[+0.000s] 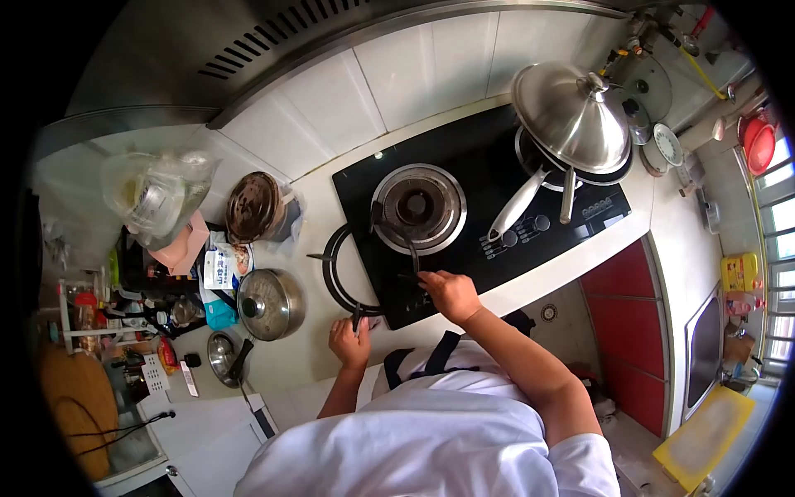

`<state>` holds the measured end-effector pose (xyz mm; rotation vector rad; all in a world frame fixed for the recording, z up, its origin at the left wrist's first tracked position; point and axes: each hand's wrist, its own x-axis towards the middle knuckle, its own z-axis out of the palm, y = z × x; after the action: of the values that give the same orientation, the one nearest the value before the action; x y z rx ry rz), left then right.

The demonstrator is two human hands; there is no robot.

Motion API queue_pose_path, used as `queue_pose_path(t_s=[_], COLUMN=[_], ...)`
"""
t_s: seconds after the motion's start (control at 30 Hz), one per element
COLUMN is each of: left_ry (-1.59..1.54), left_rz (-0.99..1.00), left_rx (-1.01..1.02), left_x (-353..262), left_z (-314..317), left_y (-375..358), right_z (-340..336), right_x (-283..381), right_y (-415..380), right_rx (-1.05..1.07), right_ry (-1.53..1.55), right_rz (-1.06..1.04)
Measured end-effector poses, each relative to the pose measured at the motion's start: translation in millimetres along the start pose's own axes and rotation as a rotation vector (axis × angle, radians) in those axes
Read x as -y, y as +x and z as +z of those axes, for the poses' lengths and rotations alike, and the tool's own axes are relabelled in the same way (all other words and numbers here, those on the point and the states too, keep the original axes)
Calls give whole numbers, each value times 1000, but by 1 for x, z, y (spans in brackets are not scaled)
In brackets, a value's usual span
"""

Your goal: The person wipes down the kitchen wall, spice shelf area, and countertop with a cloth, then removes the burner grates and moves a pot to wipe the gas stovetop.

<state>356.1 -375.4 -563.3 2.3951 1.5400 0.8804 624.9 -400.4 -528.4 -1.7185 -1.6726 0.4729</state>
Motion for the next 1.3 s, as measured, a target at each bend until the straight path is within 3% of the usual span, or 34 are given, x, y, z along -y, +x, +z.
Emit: queue_pose_path(t_s=[0.17, 0.67, 0.7, 0.77, 0.87, 0.97, 1.17, 1.3], left_ry=[91, 67, 67, 68, 86, 75, 68, -3], left_rz=[-85, -189, -191, -165, -140, -191, -307, -316], left_rx=[54, 72, 71, 59, 80, 132, 294, 253], left_x=[14, 23, 23, 23, 22, 22, 19, 15], left_z=[-13, -3, -3, -4, -8, -12, -27, -35], left_y=[-41, -58, -57, -57, -54, -52, -46, -46], right_z=[22, 22, 19, 13, 6, 2, 16, 20], right_x=[5, -3, -4, -9, -15, -20, -41, -48], right_y=[-18, -7, -3, 10, 44, 74, 97, 103], right_rx=[186, 344, 346, 159, -10, 54, 158, 242], right_ry=[35, -106, -107, -19, -123, -223, -349, -414], right_rz=[9, -131, -133, -145, -39, 43, -35, -69])
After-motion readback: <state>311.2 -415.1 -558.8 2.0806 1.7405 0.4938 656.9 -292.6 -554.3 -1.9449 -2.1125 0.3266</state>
